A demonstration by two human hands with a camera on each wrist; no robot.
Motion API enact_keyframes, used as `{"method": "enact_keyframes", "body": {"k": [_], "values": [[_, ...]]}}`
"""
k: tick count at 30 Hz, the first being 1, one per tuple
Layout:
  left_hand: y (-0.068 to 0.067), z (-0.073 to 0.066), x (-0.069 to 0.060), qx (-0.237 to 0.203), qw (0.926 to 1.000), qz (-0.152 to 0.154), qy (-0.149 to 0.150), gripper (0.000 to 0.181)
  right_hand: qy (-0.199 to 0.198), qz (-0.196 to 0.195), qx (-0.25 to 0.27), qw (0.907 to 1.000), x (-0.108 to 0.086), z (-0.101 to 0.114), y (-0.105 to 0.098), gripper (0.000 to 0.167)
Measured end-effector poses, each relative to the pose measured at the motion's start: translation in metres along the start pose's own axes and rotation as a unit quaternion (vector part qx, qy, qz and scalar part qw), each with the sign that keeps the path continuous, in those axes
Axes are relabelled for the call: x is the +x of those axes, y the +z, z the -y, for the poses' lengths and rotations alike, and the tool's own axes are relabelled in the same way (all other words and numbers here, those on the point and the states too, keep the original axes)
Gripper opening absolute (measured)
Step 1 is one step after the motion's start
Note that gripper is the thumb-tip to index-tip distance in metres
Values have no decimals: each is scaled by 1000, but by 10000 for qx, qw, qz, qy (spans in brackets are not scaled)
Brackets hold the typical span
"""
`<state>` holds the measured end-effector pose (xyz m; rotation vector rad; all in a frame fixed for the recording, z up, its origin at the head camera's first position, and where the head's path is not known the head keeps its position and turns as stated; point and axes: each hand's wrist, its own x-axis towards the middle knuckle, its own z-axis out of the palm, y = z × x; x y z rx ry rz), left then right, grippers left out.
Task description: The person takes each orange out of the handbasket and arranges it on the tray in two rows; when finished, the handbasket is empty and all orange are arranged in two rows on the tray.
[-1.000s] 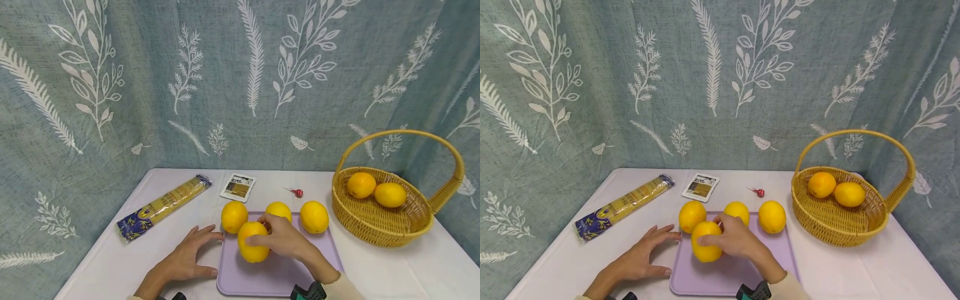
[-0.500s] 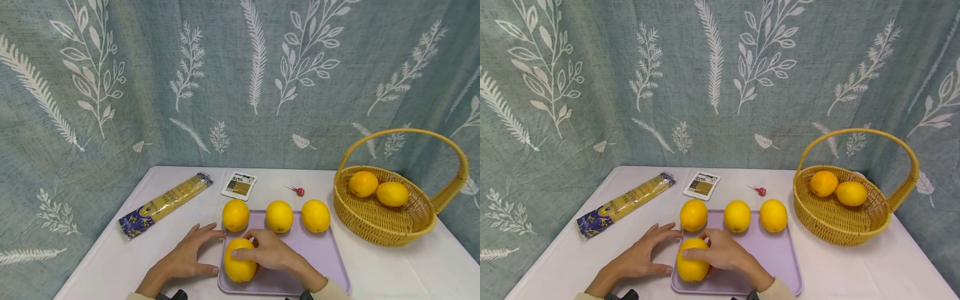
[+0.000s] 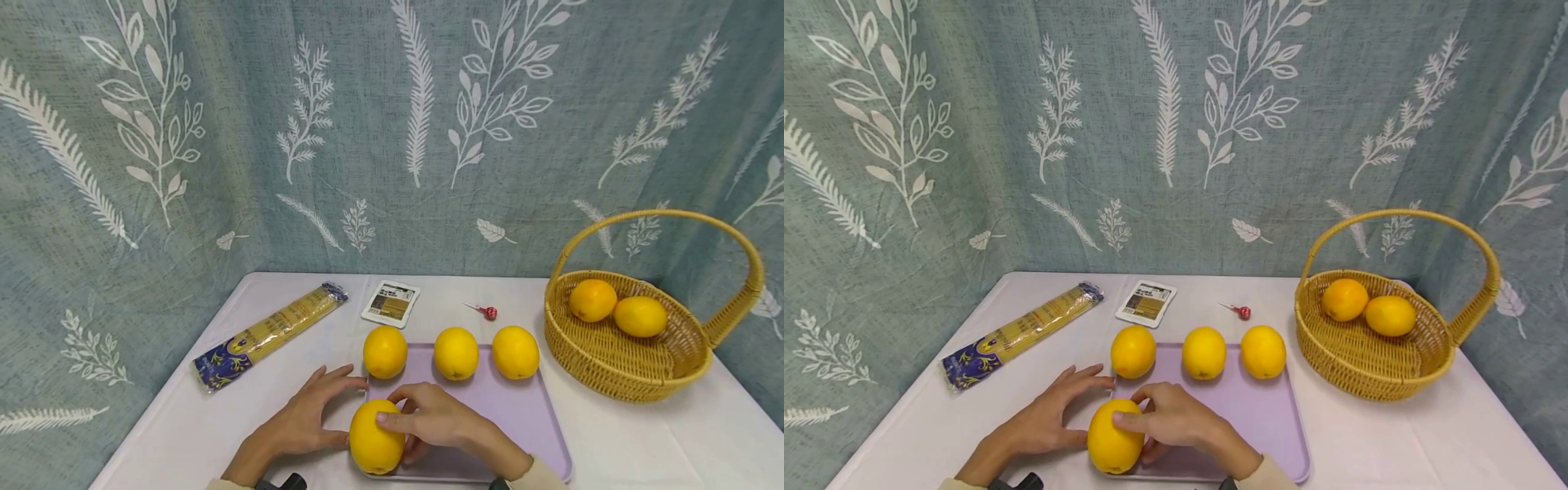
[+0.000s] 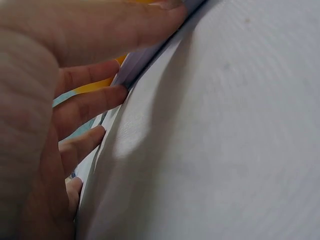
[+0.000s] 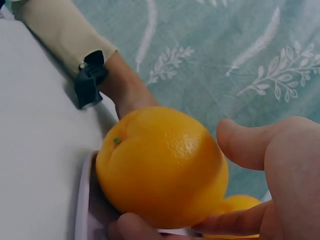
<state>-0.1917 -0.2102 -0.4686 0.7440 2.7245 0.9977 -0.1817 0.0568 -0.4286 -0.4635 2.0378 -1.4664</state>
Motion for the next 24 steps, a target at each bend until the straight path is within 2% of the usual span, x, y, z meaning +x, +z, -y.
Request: {"method": "enact_keyframes", "body": {"k": [7,14,20,24], "values": [[0,-2,0,-1,10000,-38,30,70,-47,46,-159,9999,-3,1,-7,48],[2,-1,1,25,9999,-129,68,60,-330,-11,-535,9980,-6,4,-20,46],[3,2,3,88,9994,-235,247,60,-488,-237,-602,9967,-11,10,-41,45],[4,1,3,121,9996,-219,126,60,-673,-582,-674,9938,-20,15,-65,43]]}}
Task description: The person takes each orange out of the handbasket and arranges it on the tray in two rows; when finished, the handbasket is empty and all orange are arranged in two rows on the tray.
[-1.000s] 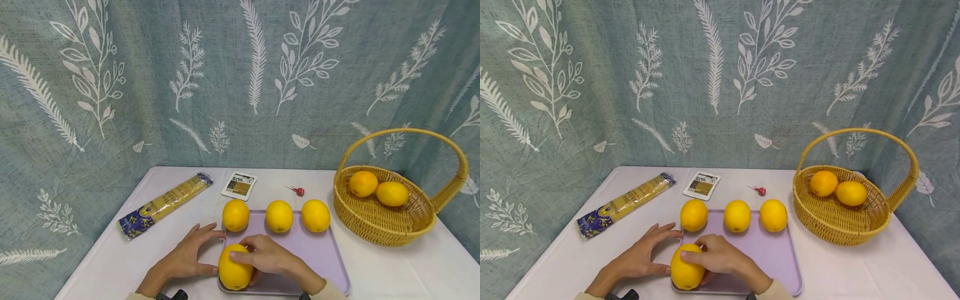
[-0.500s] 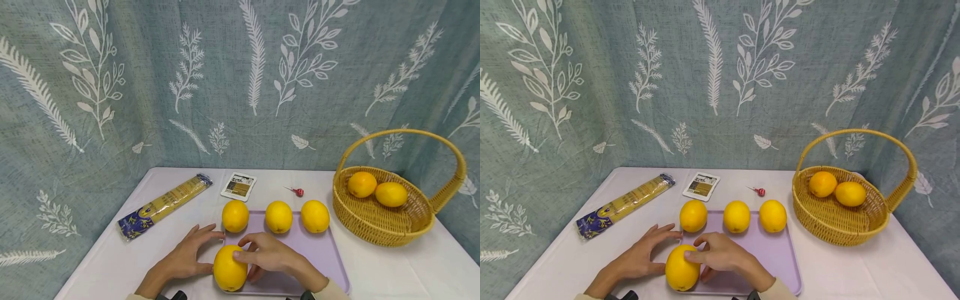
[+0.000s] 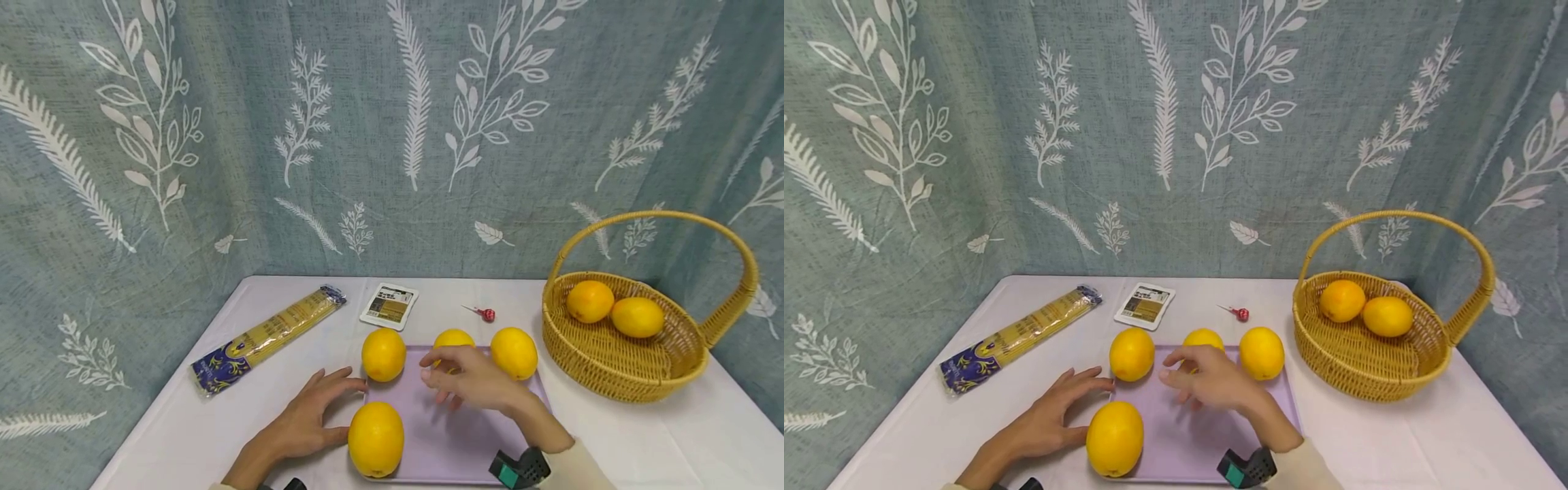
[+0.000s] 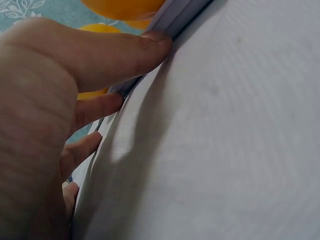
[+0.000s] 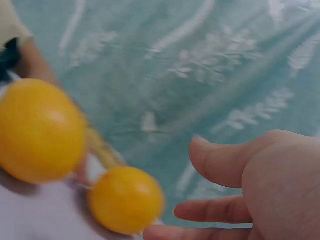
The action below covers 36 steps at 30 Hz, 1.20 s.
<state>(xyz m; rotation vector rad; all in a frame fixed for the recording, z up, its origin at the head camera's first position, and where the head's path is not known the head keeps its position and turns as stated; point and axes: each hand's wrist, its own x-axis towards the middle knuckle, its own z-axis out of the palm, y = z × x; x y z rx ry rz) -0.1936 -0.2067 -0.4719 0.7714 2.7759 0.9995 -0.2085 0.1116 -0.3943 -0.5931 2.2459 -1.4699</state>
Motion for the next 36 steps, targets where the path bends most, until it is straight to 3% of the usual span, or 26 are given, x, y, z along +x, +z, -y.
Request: {"method": "enact_keyframes", "body": {"k": [9,14,17,23,26,28,30,36], "values": [[0,0,-3,-31,9999,-45,-88,52,-162,-1120,106,9935,-24,4,-64,44],[1,-1,-2,-149,9989,-283,-335,46,-354,-2020,-68,9787,-41,-4,-99,46],[4,-3,-1,-87,9976,-424,-538,44,-381,-2870,-279,9568,-56,-14,-123,48],[7,-5,-1,106,9959,-589,-678,43,394,-4434,-679,8929,-78,-38,-156,46],[6,-5,0,139,9957,-607,-685,43,944,-4857,-935,8640,-83,-49,-165,47],[6,-5,1,126,9961,-582,-653,44,1160,-4970,-1137,8524,-85,-55,-170,47],[6,-5,1,105,9968,-511,-611,44,1318,-4957,-1264,8491,-86,-61,-174,49],[6,-5,2,97,9977,-421,-516,45,1561,-4799,-984,8577,-91,-79,-186,63]]}}
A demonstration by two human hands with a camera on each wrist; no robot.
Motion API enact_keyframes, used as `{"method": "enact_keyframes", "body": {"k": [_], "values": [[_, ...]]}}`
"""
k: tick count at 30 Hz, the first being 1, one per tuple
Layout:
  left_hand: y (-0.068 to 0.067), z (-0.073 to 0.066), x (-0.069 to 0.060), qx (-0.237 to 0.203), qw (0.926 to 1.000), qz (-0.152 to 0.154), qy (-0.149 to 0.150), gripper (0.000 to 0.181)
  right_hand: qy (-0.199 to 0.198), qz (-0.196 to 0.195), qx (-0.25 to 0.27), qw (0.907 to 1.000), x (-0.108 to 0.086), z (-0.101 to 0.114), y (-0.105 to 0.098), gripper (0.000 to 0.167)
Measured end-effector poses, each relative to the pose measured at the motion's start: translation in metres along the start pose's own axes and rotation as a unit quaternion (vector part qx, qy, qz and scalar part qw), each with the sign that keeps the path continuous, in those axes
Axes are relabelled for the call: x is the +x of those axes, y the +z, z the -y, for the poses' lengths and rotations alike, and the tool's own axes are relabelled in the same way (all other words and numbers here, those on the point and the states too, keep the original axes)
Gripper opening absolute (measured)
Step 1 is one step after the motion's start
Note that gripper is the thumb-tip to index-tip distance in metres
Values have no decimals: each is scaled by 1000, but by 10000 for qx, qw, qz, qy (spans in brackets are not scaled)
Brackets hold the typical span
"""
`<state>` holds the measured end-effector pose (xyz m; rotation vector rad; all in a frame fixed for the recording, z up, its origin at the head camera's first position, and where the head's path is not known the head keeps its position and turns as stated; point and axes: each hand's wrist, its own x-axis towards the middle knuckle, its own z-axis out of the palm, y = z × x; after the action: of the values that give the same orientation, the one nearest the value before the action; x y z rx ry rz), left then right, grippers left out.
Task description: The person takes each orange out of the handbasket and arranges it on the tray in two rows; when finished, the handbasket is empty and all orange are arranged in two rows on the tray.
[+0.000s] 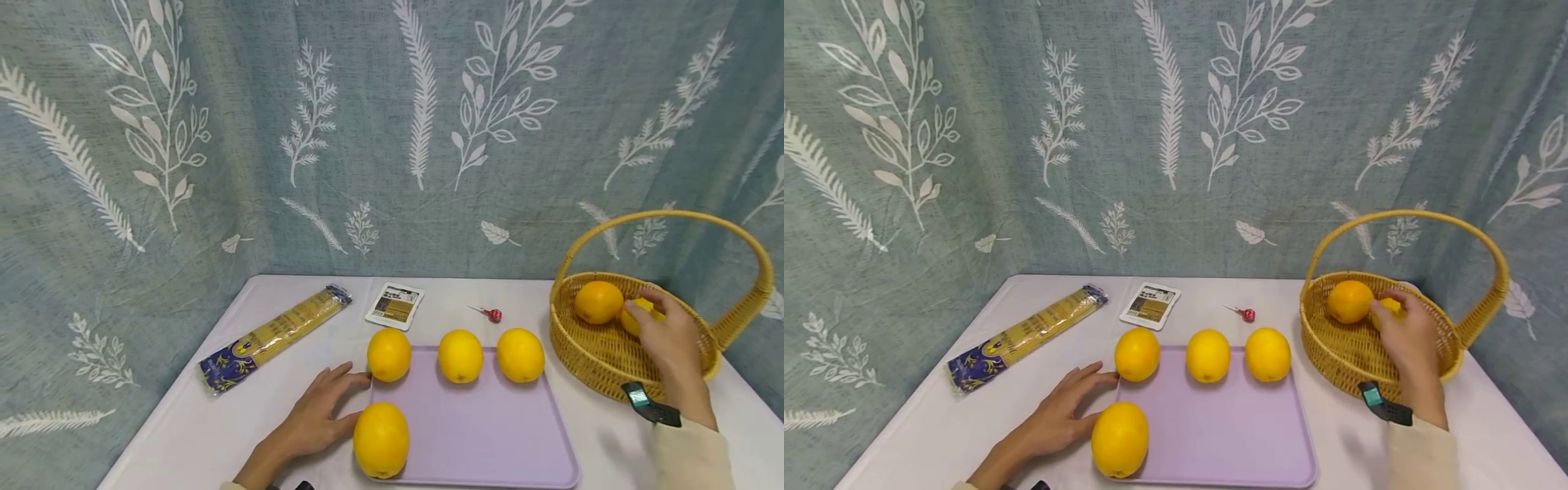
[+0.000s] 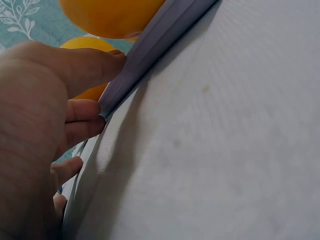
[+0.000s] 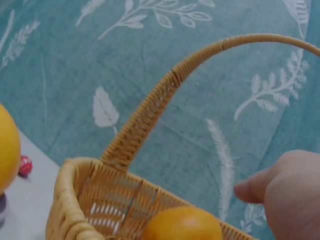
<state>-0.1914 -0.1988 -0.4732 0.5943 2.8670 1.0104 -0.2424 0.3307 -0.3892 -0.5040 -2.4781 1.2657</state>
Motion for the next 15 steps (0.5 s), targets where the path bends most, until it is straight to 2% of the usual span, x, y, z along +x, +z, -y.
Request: {"method": "enact_keyframes", "body": {"k": [9,15], "values": [[-2,-3,-6,92,10000,7,2,45,-353,886,-398,9946,10,-10,-2,75],[-3,-3,-8,72,9999,-9,-89,43,536,802,-965,9906,10,-7,-1,92]]}}
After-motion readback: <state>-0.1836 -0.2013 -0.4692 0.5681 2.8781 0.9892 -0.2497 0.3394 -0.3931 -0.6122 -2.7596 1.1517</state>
